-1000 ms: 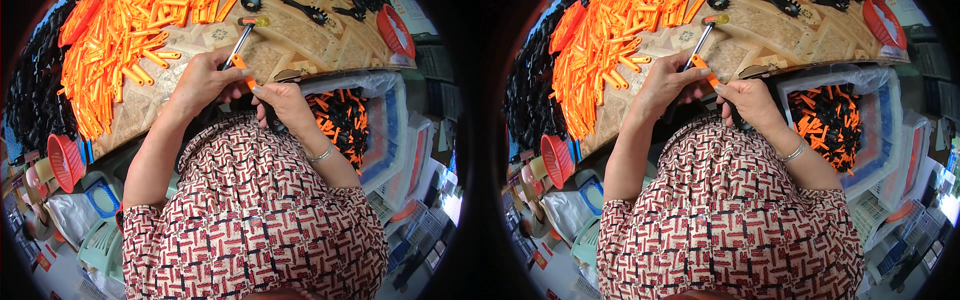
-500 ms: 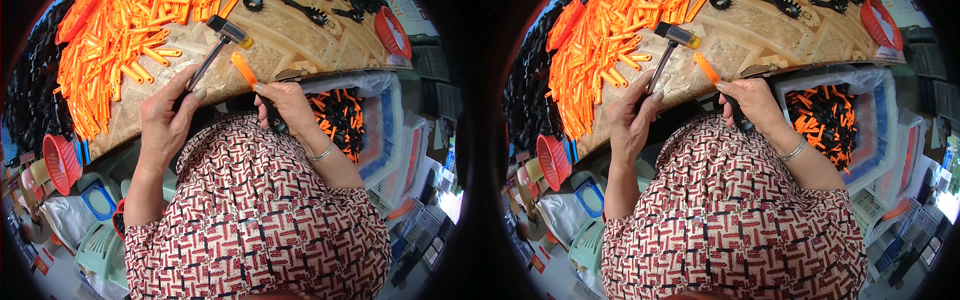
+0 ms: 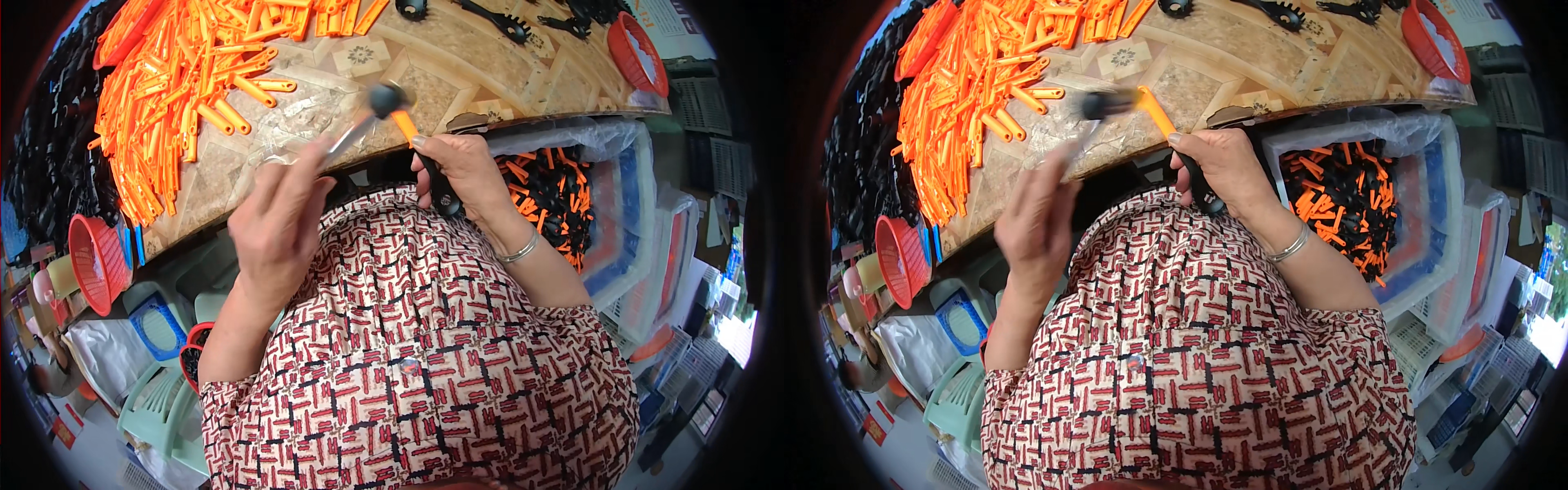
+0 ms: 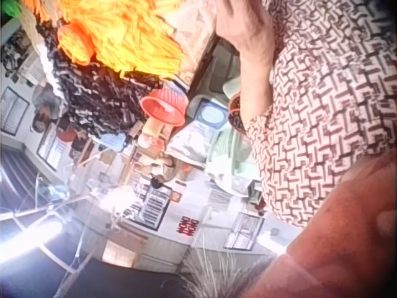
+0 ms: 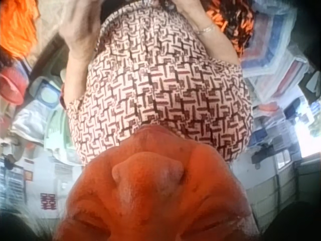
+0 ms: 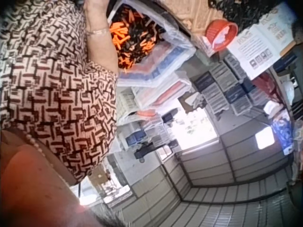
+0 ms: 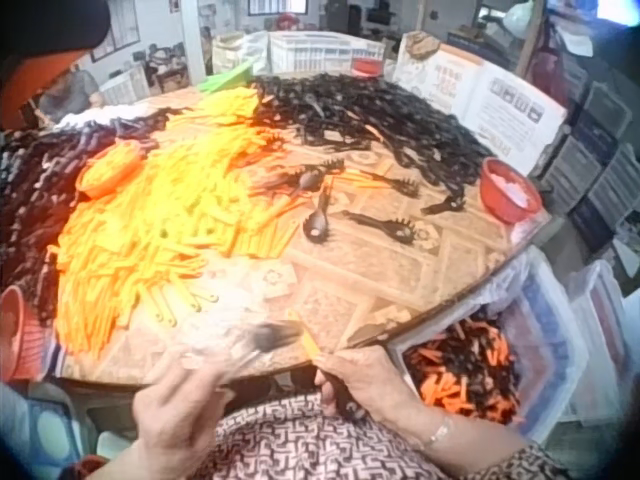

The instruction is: The person uses a hammer to press orange plastic handles into black plastic heads, assembling them into finished units. The person repeatedly picks up a handle and a head, aligns them, and strikes the handle with the hammer to secure the connection.

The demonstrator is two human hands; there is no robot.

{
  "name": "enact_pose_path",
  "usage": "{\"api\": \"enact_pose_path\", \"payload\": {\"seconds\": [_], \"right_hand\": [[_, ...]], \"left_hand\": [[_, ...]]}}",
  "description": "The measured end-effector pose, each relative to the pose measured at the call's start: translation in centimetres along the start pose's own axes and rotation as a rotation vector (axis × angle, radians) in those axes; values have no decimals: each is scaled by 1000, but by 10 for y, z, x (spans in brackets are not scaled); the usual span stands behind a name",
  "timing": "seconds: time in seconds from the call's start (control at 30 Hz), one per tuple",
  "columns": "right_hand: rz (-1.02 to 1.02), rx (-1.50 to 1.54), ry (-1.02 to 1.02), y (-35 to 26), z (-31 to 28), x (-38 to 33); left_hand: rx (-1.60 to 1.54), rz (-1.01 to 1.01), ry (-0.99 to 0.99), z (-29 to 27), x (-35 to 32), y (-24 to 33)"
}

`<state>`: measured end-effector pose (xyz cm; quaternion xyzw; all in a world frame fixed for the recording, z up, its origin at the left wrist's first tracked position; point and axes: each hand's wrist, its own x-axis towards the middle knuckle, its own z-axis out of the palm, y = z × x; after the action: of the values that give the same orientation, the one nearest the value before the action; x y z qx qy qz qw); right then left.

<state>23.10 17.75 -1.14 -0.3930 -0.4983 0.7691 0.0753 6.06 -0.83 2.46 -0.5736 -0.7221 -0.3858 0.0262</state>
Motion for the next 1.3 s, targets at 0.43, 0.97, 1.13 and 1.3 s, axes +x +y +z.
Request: {"api": "enact_pose_path", "payload": {"seconds": [0.43,0.97,1.13,1.3], "right_hand": [[34,-36,14,3,-2,-2],[210,-1453,187,-81,-193,-63],[-666,-1615,446,-144,-150,-9],[-1363,-1539,169,-175,-62,132]], "left_hand": [[35,-132,-291,1,6,7],[-674,-762,6,-10,9,-45],[-704,-835,-21,-4,12,-50],[-803,-903,14,-9,14,-47]]}}
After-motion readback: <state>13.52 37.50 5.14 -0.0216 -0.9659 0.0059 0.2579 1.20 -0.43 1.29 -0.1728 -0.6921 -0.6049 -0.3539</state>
